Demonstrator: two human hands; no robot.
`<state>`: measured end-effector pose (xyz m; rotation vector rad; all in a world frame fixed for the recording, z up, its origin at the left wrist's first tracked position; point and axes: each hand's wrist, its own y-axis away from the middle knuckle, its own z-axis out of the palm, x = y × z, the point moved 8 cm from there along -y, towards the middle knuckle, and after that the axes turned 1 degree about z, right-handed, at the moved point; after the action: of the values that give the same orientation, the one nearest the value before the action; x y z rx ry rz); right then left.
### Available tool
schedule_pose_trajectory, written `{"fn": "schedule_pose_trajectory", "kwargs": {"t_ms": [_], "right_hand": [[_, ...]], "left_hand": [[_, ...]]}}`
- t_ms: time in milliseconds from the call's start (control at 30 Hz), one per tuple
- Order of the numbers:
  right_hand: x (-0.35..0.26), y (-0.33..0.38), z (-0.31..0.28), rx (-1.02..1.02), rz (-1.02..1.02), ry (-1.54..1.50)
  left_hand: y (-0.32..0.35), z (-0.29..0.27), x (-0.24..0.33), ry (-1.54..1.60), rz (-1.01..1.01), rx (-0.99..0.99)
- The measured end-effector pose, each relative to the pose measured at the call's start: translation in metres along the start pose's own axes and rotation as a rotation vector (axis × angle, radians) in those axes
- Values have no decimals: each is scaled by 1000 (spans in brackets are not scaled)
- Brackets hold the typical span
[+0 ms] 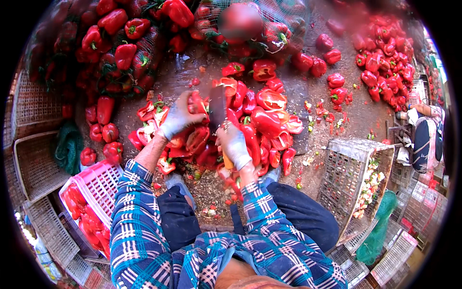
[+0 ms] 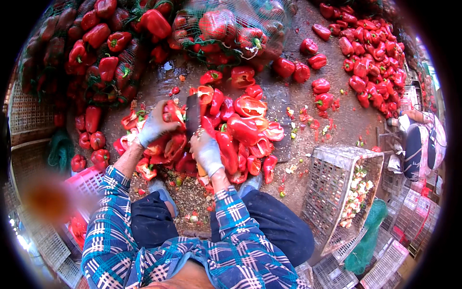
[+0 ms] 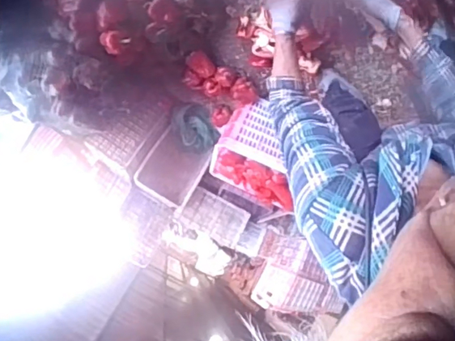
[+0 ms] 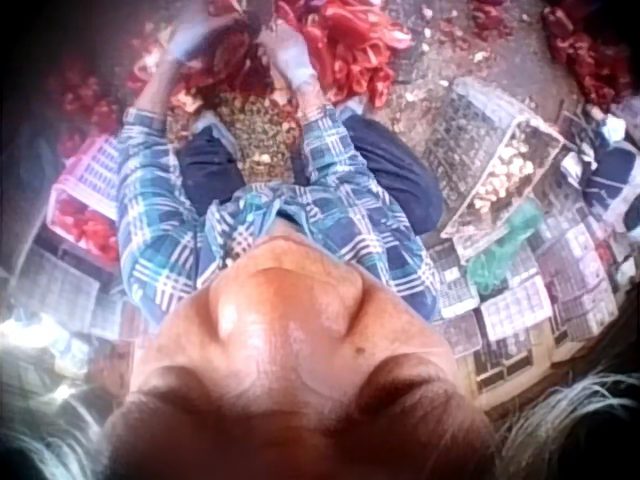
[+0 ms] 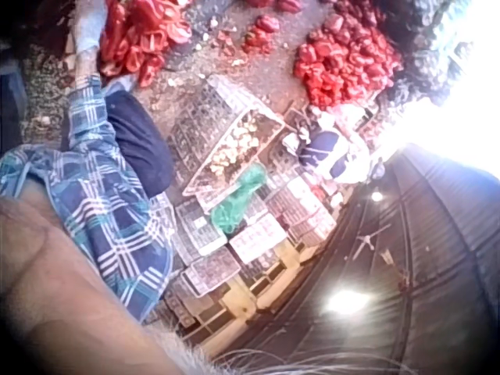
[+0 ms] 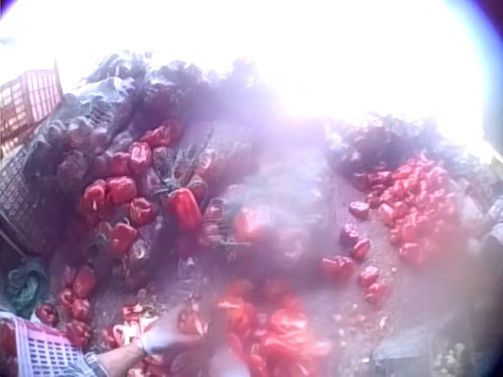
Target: The person sits on the floor and cuts red bell peppers with a large knife, removing the stems and seeds, then places the cut peppers into a white plastic crate.
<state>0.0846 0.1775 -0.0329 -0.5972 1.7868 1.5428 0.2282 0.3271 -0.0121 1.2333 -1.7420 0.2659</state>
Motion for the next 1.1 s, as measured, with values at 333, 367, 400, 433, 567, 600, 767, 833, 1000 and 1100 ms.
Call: {"fn": "schedule_pose_trajectory", "kwargs": {"t_ms": [333, 367, 400, 433, 567, 600, 767, 833, 1000, 1100], "right_hand": [[6, 6, -20, 206, -82, 357], [13, 3, -20, 185, -71, 323], [12, 2, -20, 212, -100, 388], [9, 1, -18, 233, -135, 451], [0, 6, -23, 245, -87, 485], [0, 6, -22, 244, -111, 484], [-1, 3, -16, 183, -158, 428], [2, 0, -19, 160, -108, 406], [15, 4, -38, 210, -32, 461], [-5, 6, -19, 183, -144, 447]], "left_hand": [[-23, -63, 14, -298, 331, 34], [-43, -79, 30, -279, 303, 118], [-76, -92, 24, -62, 213, 169], [-106, -106, 16, 152, 124, 226], [-179, -140, 67, -118, 41, 688], [-196, -145, 66, -71, -26, 755], [-290, -161, -1, 593, -77, 885], [-310, -149, -2, 845, 60, 866], [-310, -100, 5, 984, -50, 553], [-308, -154, -29, 798, -73, 432]]}}
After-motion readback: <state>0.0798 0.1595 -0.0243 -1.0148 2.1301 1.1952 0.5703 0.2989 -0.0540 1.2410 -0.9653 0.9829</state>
